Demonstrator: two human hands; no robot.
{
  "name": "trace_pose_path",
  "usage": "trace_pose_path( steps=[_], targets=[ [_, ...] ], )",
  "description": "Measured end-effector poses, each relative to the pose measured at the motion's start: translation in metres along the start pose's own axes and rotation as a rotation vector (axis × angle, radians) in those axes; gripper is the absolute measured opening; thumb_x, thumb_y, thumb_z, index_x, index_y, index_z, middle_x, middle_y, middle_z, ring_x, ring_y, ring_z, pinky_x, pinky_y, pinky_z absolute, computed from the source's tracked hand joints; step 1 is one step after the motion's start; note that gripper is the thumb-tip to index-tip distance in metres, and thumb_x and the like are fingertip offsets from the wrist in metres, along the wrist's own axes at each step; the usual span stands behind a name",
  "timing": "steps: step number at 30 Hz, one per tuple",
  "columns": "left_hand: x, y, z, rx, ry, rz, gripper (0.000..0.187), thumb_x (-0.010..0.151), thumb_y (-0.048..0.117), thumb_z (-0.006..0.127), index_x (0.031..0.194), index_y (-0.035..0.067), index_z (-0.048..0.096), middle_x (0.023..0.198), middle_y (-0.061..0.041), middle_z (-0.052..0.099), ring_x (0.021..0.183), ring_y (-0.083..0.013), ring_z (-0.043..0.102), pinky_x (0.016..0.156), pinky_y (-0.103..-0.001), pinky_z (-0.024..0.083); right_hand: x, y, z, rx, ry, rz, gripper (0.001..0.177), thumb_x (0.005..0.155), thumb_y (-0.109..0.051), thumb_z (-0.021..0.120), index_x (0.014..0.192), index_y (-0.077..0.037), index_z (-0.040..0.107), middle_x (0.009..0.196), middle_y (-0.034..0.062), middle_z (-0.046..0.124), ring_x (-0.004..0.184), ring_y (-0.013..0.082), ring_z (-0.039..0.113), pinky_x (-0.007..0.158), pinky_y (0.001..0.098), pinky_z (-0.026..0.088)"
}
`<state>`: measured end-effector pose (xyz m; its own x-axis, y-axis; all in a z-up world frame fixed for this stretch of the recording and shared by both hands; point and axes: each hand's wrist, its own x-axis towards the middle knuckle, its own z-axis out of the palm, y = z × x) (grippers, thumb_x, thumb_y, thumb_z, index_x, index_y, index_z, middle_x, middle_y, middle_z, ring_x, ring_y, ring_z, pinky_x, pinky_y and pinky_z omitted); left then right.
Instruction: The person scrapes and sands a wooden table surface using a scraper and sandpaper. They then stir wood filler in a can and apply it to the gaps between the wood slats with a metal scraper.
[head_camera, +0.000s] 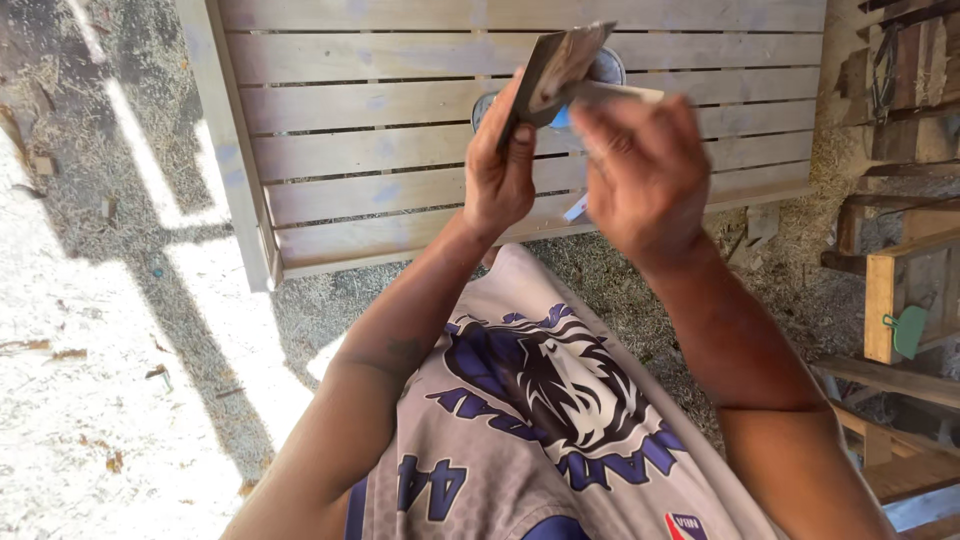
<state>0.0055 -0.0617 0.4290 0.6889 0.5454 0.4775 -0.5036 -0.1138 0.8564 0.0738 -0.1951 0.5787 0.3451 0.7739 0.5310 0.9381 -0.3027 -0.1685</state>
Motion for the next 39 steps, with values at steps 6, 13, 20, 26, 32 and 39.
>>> trace_pose_path(
  steps=[6,13,20,26,32,39],
  targets=[
    [-0.002,0.015,-0.013,-0.052,-0.065,-0.05,0.042,0.118,0.009,0.05,0.158,0.0,0.041,0.152,-0.016,0.055,0.141,-0.0221,0.054,0.12,-0.031,0.042,0.009,-0.003,0.0,-0.06,-0.03,-0.012,0.032,0.097,0.009,0.07,0.127,-0.001,0.074,0.11,0.0104,0.068,0.092,0.0266,0.06,0.085,0.0417,0.048],
    [-0.009,0.029,-0.024,0.004,-0.014,0.02,0.041,0.118,0.008,0.049,0.158,0.0,0.042,0.152,-0.016,0.053,0.143,-0.0228,0.052,0.123,-0.032,0.04,0.008,-0.012,-0.002,-0.059,-0.067,0.0,0.032,0.095,0.008,0.071,0.125,-0.003,0.072,0.112,0.0092,0.07,0.091,0.026,0.062,0.084,0.0372,0.05],
    [0.0,0.047,-0.027,-0.008,0.023,0.1,0.038,0.116,0.005,0.046,0.154,-0.001,0.044,0.145,-0.013,0.058,0.126,-0.0209,0.058,0.112,-0.029,0.045,0.015,-0.027,-0.008,-0.024,-0.008,-0.103,0.038,0.095,0.01,0.068,0.13,-0.002,0.074,0.114,0.0086,0.071,0.091,0.0252,0.064,0.083,0.0396,0.051],
    [-0.003,0.063,-0.031,-0.089,0.101,0.077,0.04,0.115,0.005,0.046,0.155,-0.002,0.044,0.135,-0.01,0.065,0.109,-0.0142,0.059,0.095,-0.026,0.051,0.017,-0.057,-0.012,0.15,0.034,-0.117,0.034,0.091,0.007,0.066,0.122,-0.005,0.071,0.111,0.0113,0.069,0.099,0.0307,0.067,0.093,0.0436,0.054],
    [-0.008,0.061,-0.036,0.039,0.068,-0.002,0.041,0.115,0.011,0.048,0.154,-0.002,0.044,0.132,-0.01,0.063,0.106,-0.0129,0.057,0.089,-0.026,0.05,0.026,-0.04,-0.01,0.12,0.123,-0.094,0.032,0.099,0.007,0.071,0.13,0.0,0.071,0.115,0.0106,0.069,0.101,0.0294,0.064,0.09,0.0418,0.051],
    [0.004,0.086,-0.047,0.117,-0.068,0.207,0.039,0.118,0.015,0.044,0.153,0.0,0.039,0.142,-0.012,0.056,0.121,-0.0199,0.058,0.1,-0.032,0.05,0.021,-0.045,-0.023,-0.004,0.033,-0.103,0.041,0.092,0.007,0.069,0.132,-0.003,0.073,0.107,0.0093,0.068,0.091,0.0262,0.06,0.081,0.0423,0.049]
  ],
)
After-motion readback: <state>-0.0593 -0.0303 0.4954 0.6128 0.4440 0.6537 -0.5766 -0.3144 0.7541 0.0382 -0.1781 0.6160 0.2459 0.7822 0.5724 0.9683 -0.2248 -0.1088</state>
